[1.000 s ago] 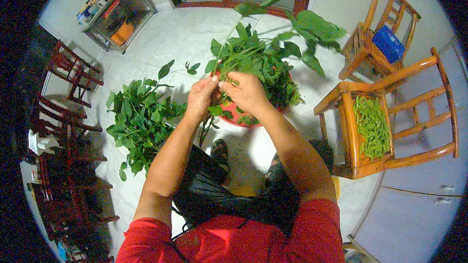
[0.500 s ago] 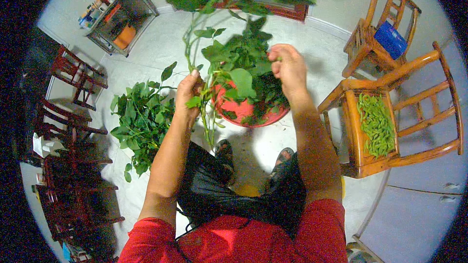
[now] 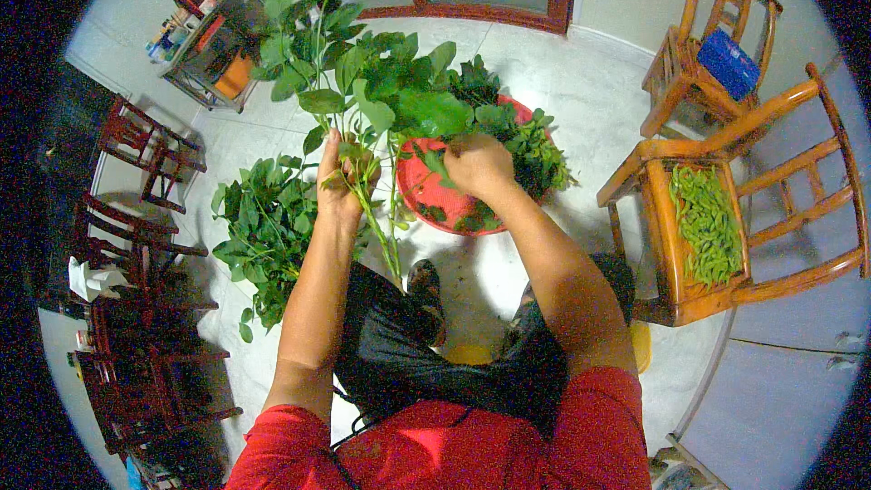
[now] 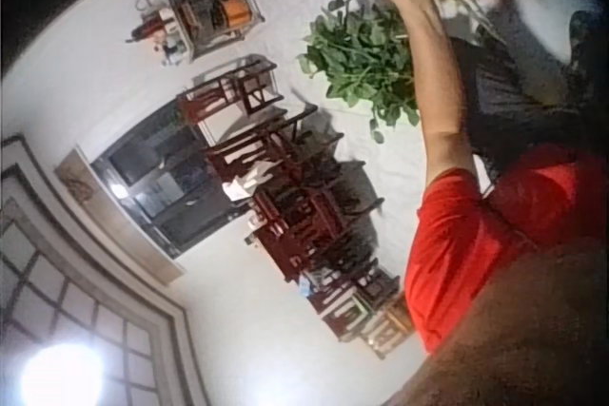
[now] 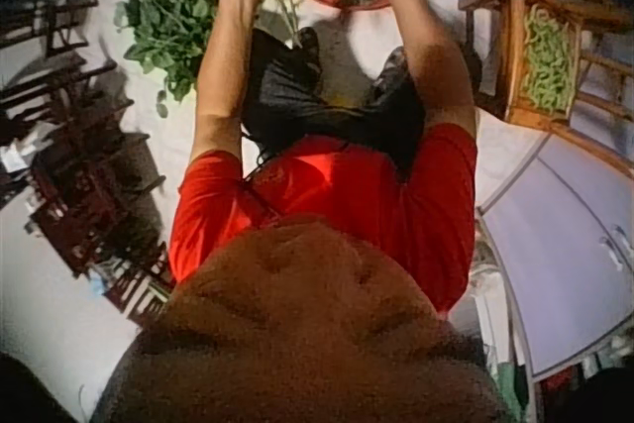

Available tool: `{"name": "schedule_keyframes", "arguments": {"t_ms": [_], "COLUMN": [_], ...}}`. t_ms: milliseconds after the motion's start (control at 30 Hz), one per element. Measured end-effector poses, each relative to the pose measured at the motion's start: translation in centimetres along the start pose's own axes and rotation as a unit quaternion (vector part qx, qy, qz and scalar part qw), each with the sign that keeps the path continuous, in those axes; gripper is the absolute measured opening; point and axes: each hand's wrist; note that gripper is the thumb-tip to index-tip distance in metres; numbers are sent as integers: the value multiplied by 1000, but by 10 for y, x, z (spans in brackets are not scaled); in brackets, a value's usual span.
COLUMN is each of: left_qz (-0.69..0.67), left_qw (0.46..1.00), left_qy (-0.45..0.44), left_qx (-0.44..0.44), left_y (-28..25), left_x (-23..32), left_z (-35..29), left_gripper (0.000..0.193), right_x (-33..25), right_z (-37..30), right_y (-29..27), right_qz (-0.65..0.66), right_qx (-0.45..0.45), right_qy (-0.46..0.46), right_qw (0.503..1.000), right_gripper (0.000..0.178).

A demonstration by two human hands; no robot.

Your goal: The person picks soybean pods from green stalks by hand and places the pods into a wooden chair.

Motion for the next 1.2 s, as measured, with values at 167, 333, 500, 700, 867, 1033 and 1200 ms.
{"name": "schedule_keyframes", "arguments": {"t_ms": [167,333,500,700,867,1033,1200], "left_qz": [-5,10,65,49,145,209,276], "left_qw": [999,995,983,966,937,925,907], "left_qy": [-35,-93,-88,-76,-94,-62,-13], "left_qx": [-27,-34,-145,-242,-302,-310,-319], "left_y": [-1,11,-4,-8,-6,-7,-2], "left_x": [-10,-13,-30,-22,-9,-23,-23], "left_z": [7,-12,-8,-4,-8,-6,-8], "left_gripper": [21,22,24,42,38,34,53], "right_x": [53,46,28,33,2,17,31], "right_z": [45,39,13,26,-6,-7,-2], "right_y": [34,13,-23,-18,-52,-44,-33], "right_qz": [345,530,586,493,265,212,307], "right_qx": [139,-121,-296,-185,-209,-260,-272], "right_qy": [-204,-169,20,-124,-204,-180,-66], "right_qw": [905,822,754,841,919,925,910], "right_gripper": [32,16,18,22,25,27,29]}}
Point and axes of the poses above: each hand's wrist, its own z-axis towards the middle knuckle, its own y-axis out of the palm, x = y × z, and after that the axes turned 10 degrees about y, right-handed
